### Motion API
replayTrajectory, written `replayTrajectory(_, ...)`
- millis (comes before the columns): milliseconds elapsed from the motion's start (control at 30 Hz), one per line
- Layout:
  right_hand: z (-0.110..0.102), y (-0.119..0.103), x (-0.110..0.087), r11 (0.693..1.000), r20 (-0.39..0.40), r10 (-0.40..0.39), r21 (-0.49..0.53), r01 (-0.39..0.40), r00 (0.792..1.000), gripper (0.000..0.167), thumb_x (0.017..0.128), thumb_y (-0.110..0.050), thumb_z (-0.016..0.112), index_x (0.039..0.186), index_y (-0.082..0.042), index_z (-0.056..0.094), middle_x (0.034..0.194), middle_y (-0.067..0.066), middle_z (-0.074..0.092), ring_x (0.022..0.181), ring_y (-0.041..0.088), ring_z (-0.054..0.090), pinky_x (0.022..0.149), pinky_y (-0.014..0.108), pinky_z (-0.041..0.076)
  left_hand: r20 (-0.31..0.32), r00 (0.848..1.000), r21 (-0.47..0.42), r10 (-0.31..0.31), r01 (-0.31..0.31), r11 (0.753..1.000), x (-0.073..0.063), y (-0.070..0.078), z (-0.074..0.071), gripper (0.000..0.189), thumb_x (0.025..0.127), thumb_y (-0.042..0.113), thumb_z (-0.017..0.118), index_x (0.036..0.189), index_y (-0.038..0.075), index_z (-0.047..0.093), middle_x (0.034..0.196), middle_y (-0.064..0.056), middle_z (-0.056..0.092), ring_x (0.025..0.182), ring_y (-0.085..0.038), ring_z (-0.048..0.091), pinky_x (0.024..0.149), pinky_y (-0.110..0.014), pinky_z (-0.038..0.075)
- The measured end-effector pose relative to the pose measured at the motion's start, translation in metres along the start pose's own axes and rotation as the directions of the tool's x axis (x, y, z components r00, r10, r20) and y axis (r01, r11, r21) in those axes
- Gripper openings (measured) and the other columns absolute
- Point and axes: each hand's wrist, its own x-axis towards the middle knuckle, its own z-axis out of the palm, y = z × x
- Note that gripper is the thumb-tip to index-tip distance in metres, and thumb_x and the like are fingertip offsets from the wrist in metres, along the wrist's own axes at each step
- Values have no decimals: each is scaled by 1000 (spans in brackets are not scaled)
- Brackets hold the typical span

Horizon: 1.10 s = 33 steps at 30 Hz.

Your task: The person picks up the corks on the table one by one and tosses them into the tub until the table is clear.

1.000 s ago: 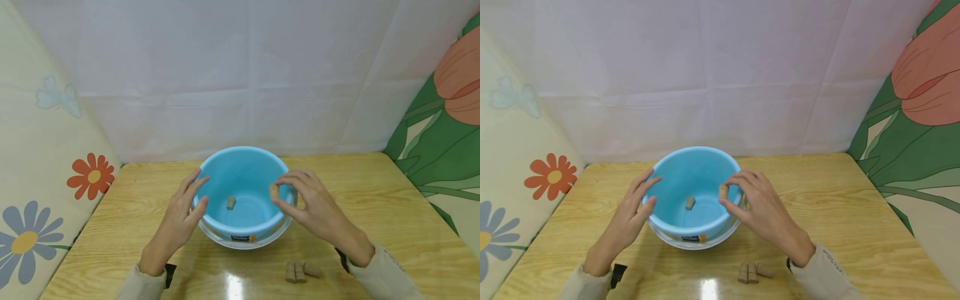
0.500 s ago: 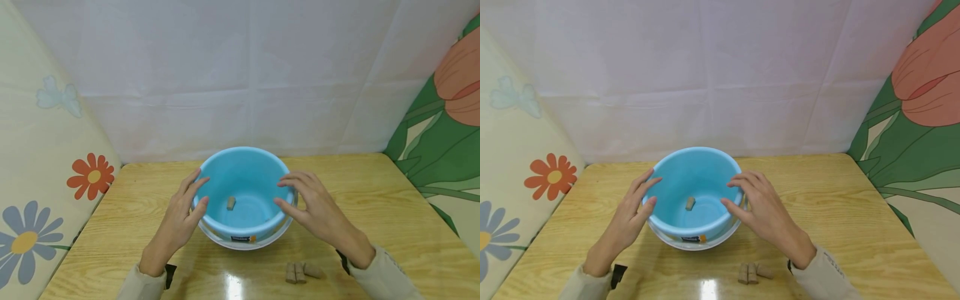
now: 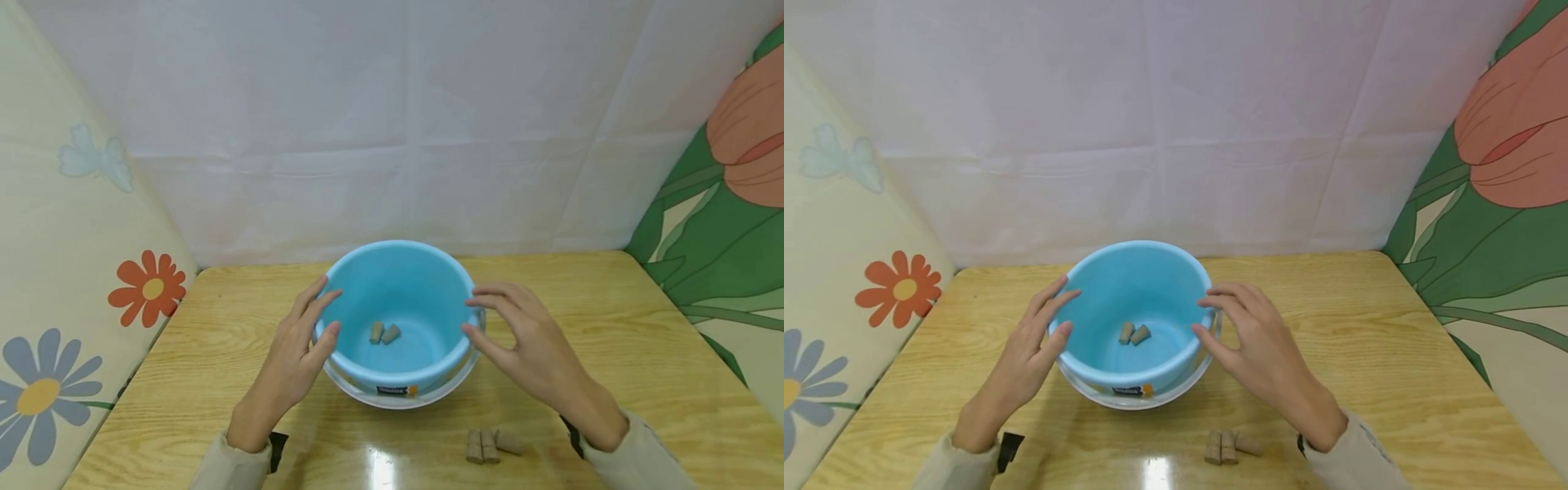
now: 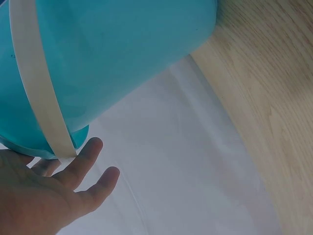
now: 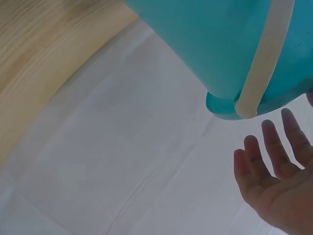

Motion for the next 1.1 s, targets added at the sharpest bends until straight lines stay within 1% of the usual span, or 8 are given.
replayTrajectory(333, -10, 4, -13, 999, -35, -20, -25, 19, 999, 31, 82, -18, 80, 109, -6, 71, 118, 7, 66, 113, 24, 58, 99, 23, 42, -3, 1000, -4, 9, -9, 1000, 1, -1, 1, 44, 102, 21, 51, 143, 7, 51, 160, -12, 31, 123, -33, 56, 80, -44, 50)
replayTrajectory(433, -12, 6, -17, 999, -45, -28, -29, 26, 999, 32, 92, -33, 71, 109, -6, 72, 117, 8, 66, 112, 25, 59, 103, 14, 36, -4, 1000, -5, 11, -11, 1000, 1, 0, 1, 44, 102, 21, 51, 143, 7, 51, 160, -12, 31, 121, -33, 57, 79, -43, 50)
replayTrajectory(533, -14, 7, -22, 999, -47, -18, -44, 16, 999, 46, 98, -48, 57, 109, -6, 72, 116, 7, 66, 111, 25, 59, 104, 10, 32, -5, 1000, -3, 11, -11, 1000, 1, 0, 1, 43, 102, 20, 51, 143, 8, 51, 160, -12, 31, 116, -30, 59, 76, -41, 50)
replayTrajectory(633, -16, 8, -29, 998, -45, -4, -65, 1, 999, 51, 99, -52, 52, 108, -6, 72, 116, 6, 66, 111, 25, 59, 104, 9, 30, -3, 1000, -1, 8, -8, 1000, 0, -1, 1, 43, 102, 21, 51, 143, 8, 51, 160, -11, 31, 115, -30, 59, 76, -41, 50)
replayTrajectory(733, -18, 9, -34, 996, -39, 8, -88, -12, 999, 39, 95, -44, 63, 107, -7, 72, 116, 5, 67, 110, 25, 59, 104, 10, 32, -3, 1000, 0, 4, -4, 1000, 0, -2, 1, 44, 102, 21, 51, 144, 9, 51, 160, -11, 31, 117, -32, 58, 77, -42, 49)
replayTrajectory(867, -19, 9, -41, 992, -21, 34, -118, -36, 999, 30, 81, -21, 81, 108, -9, 73, 115, 2, 67, 108, 22, 60, 99, 14, 37, -2, 1000, 2, 0, 0, 1000, 0, -2, 1, 44, 102, 22, 51, 144, 9, 51, 160, -11, 31, 117, -32, 58, 76, -40, 48)
replayTrajectory(933, -20, 8, -44, 990, -10, 48, -132, -48, 999, 34, 76, -16, 84, 108, -11, 73, 115, 1, 67, 107, 21, 60, 95, 18, 40, 0, 1000, 3, -1, 1, 1000, 0, -2, 0, 44, 102, 22, 50, 144, 10, 51, 161, -11, 31, 115, -30, 59, 75, -40, 49)
replayTrajectory(1100, -20, 9, -54, 985, 14, 80, -153, -77, 997, 35, 74, -15, 85, 107, -13, 74, 115, -1, 67, 106, 20, 61, 90, 23, 42, 0, 1000, 4, 6, -6, 1000, 0, -1, 1, 44, 102, 22, 50, 144, 8, 50, 161, -11, 31, 119, -32, 57, 77, -42, 49)
